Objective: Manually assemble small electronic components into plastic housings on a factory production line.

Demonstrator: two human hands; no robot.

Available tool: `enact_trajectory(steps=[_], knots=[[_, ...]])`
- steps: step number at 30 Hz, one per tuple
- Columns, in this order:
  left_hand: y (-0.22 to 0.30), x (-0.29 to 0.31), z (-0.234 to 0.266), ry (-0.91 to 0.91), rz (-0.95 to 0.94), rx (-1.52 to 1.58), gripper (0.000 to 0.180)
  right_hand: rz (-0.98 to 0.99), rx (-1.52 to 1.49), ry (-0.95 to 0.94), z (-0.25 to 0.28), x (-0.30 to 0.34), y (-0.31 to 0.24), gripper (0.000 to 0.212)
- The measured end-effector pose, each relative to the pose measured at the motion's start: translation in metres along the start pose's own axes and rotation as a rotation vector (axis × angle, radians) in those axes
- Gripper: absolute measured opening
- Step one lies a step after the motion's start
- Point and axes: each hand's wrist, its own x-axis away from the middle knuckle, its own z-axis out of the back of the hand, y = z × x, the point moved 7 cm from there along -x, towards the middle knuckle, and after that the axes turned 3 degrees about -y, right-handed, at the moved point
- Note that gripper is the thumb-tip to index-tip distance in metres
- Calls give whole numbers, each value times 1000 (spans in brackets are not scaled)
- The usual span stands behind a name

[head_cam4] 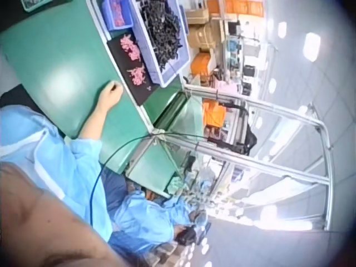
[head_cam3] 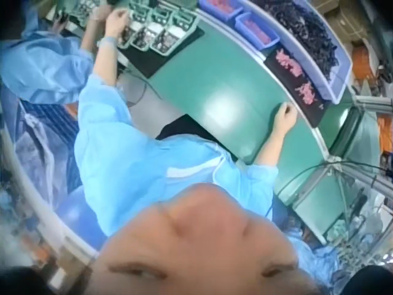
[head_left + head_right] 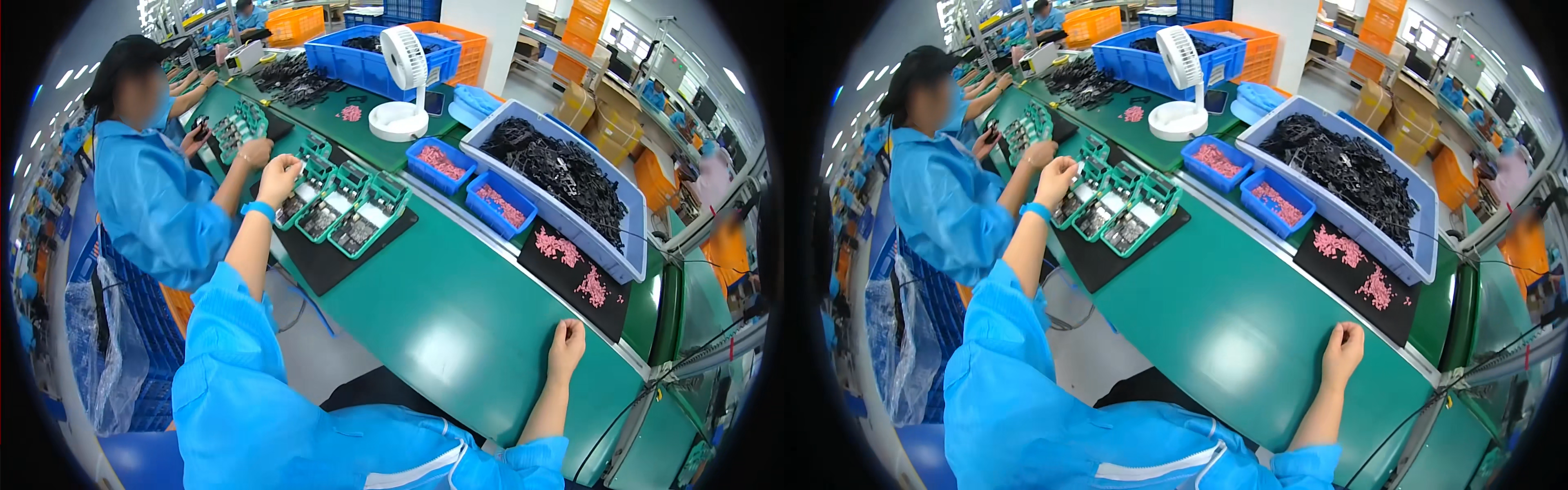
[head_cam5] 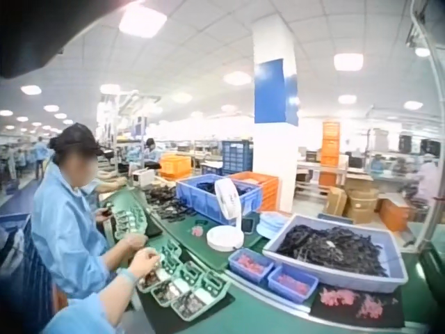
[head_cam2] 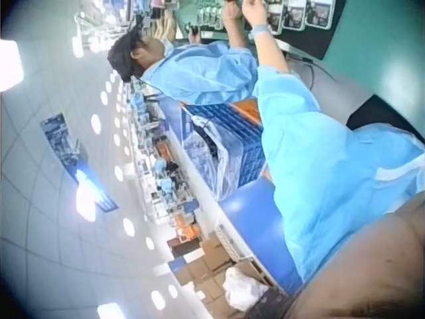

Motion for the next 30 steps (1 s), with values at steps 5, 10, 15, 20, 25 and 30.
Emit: enact_trajectory(steps=[5, 10, 15, 20, 25, 30], knots=[[-24, -65, -15, -166, 50, -209, 17, -66, -2, 19, -5, -6, 2, 11], [-50, -99, -26, -367, 167, -200, 16, -96, -31, 8, -13, -16, 5, 10], [-57, -108, -30, -483, 192, -17, 15, -102, -59, 8, -20, -24, 7, 10], [-38, -76, -44, -517, 220, 92, 15, -78, -38, 7, -14, -21, 3, 10], [1, 6, -85, -550, 333, 146, 11, 31, -5, 38, -4, -15, -3, 11], [53, 125, -95, -498, 428, 276, 10, 102, -29, -52, -5, 3, -31, 7]])
